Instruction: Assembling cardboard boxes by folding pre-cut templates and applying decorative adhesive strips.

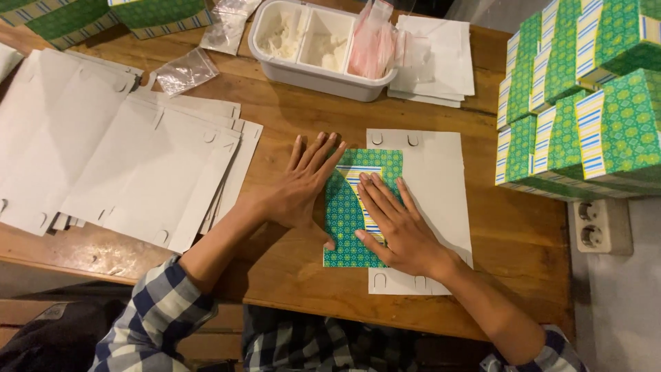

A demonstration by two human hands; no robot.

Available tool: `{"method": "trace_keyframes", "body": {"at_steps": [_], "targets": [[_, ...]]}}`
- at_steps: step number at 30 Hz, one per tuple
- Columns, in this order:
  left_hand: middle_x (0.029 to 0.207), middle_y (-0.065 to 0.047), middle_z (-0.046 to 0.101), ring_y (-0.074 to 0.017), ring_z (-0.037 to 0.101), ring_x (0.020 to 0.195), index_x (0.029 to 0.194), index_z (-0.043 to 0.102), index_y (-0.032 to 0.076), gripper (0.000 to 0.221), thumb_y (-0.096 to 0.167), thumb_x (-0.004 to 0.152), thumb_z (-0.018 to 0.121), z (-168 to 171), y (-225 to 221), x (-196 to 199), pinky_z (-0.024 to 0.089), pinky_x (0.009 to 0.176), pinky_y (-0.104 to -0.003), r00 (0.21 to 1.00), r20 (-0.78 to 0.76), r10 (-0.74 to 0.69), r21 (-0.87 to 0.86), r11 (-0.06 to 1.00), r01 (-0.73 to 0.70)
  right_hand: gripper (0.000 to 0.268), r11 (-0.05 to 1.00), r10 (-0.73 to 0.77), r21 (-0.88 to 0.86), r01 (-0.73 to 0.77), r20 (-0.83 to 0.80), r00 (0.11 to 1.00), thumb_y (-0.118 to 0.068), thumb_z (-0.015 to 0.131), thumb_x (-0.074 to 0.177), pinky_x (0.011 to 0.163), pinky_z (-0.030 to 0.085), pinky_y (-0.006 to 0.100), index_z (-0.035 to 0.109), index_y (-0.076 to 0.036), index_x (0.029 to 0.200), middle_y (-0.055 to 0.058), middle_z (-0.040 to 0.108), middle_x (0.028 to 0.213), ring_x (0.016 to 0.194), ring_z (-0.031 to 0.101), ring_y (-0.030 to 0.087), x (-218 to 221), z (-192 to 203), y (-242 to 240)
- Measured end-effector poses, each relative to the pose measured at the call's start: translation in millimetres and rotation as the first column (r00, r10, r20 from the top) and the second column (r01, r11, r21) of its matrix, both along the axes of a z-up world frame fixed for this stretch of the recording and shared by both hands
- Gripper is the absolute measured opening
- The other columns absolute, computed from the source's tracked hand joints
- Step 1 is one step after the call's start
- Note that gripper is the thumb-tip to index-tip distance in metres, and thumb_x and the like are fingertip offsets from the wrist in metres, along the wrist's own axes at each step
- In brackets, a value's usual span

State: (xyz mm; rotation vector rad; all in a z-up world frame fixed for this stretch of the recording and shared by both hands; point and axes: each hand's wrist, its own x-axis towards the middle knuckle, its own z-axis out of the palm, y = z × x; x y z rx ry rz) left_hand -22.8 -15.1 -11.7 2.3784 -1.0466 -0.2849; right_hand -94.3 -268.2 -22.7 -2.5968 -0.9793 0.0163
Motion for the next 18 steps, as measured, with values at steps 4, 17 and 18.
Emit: {"method": "trace_keyframes", "body": {"at_steps": [4, 17, 18], "targets": [[0.168, -0.027, 0.006, -0.0458, 0.0, 0.155, 0.165, 0.002, 0.005, 0.171, 0.088, 0.039, 0.082, -3.4, -1.4, -4.1, -0.012, 0.119, -0.064, 1.0, -0.003, 0.004, -0.038, 0.999, -0.004, 0.07, 1.0, 0.002, 0.008, -0.002, 0.0, 1.0, -0.046, 0.045, 0.106, 0.125, -0.001, 0.055, 0.03, -0.006, 0.161, 0.014, 0.025, 0.169, 0.157, 0.018, 0.03, -2.0, 2.6, 0.2], [0.152, -0.018, 0.044, -0.0365, 0.033, 0.149, 0.16, 0.029, 0.007, 0.087, 0.061, 0.098, 0.058, -33.6, 10.7, 42.8, 0.002, 0.122, -0.062, 0.949, 0.169, 0.267, -0.145, 0.959, -0.244, 0.07, 0.998, 0.049, -0.051, -0.048, 0.024, 0.999, -0.044, 0.04, 0.107, 0.123, -0.005, 0.057, 0.024, -0.005, 0.163, 0.015, 0.019, 0.171, 0.158, 0.011, 0.031, -0.3, 2.3, -0.8], [0.15, -0.015, 0.046, -0.0351, 0.035, 0.147, 0.158, 0.033, 0.007, 0.074, 0.049, 0.103, 0.06, -35.3, 11.1, 44.8, 0.005, 0.122, -0.062, 0.932, 0.196, 0.303, -0.173, 0.947, -0.272, 0.071, 0.998, 0.048, -0.042, -0.047, 0.026, 0.999, -0.045, 0.04, 0.107, 0.124, -0.005, 0.057, 0.024, -0.006, 0.163, 0.015, 0.019, 0.171, 0.158, 0.011, 0.031, -0.4, 1.7, -0.7]]}}
